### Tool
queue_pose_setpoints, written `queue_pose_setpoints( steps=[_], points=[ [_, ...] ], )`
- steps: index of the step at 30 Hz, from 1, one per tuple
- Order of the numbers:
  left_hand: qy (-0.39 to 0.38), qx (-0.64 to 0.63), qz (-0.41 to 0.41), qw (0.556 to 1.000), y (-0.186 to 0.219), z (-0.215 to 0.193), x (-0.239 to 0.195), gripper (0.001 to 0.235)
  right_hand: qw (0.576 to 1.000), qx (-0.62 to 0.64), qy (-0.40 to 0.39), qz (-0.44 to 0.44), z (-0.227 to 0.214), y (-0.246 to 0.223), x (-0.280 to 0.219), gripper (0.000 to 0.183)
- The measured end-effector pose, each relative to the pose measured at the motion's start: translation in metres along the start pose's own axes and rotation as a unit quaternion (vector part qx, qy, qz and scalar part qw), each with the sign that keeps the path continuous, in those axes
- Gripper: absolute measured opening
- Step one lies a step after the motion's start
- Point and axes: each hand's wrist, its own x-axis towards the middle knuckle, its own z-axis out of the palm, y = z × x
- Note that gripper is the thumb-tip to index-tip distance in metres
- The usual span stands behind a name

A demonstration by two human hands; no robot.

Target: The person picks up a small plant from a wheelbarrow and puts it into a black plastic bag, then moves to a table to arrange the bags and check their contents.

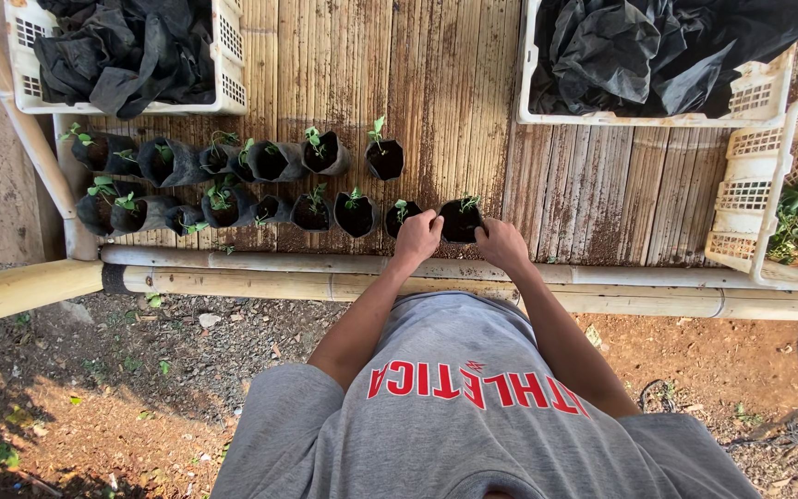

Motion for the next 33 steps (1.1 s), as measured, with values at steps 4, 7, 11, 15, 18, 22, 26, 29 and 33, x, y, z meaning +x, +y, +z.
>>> queue_pose_setpoints(
  steps=[4, 7, 11, 15, 18, 22, 26, 29, 33],
  points=[
    [-0.034, 0.014, -0.03, 0.999, 0.002, 0.002, 0.006, 0.03, 1.0, 0.0, 0.017, 0.006, 0.009, 0.007, 0.011, 0.033],
    [-0.055, 0.03, -0.055, 0.997, 0.002, 0.005, 0.008, 0.03, 1.0, -0.009, 0.015, -0.018, 0.016, 0.014, 0.02, 0.033],
    [-0.03, 0.04, -0.039, 0.998, 0.009, -0.001, 0.007, 0.03, 1.0, -0.014, -0.005, -0.007, 0.017, 0.013, 0.022, 0.035],
    [-0.027, 0.04, -0.04, 0.998, 0.016, -0.014, 0.006, 0.03, 0.999, -0.018, -0.031, 0.007, 0.009, 0.007, 0.023, 0.035],
    [-0.022, 0.052, -0.029, 0.998, 0.017, -0.018, 0.003, 0.031, 0.999, -0.02, -0.037, -0.006, 0.009, 0.006, 0.025, 0.035],
    [-0.041, 0.081, -0.053, 0.994, 0.011, -0.018, 0.004, 0.03, 0.997, -0.016, -0.071, 0.015, 0.016, 0.008, 0.033, 0.037],
    [-0.042, 0.107, -0.039, 0.993, 0.01, -0.015, 0.006, 0.031, 0.999, -0.012, -0.04, 0.009, 0.019, 0.007, 0.034, 0.037],
    [-0.025, 0.119, -0.025, 0.992, 0.011, -0.014, 0.002, 0.031, 0.999, 0.001, -0.039, 0.02, 0.017, 0.005, 0.028, 0.037],
    [-0.027, 0.106, -0.022, 0.994, 0.018, -0.016, 0.002, 0.033, 0.999, -0.001, -0.036, 0.022, 0.014, 0.004, 0.025, 0.038]
  ],
)
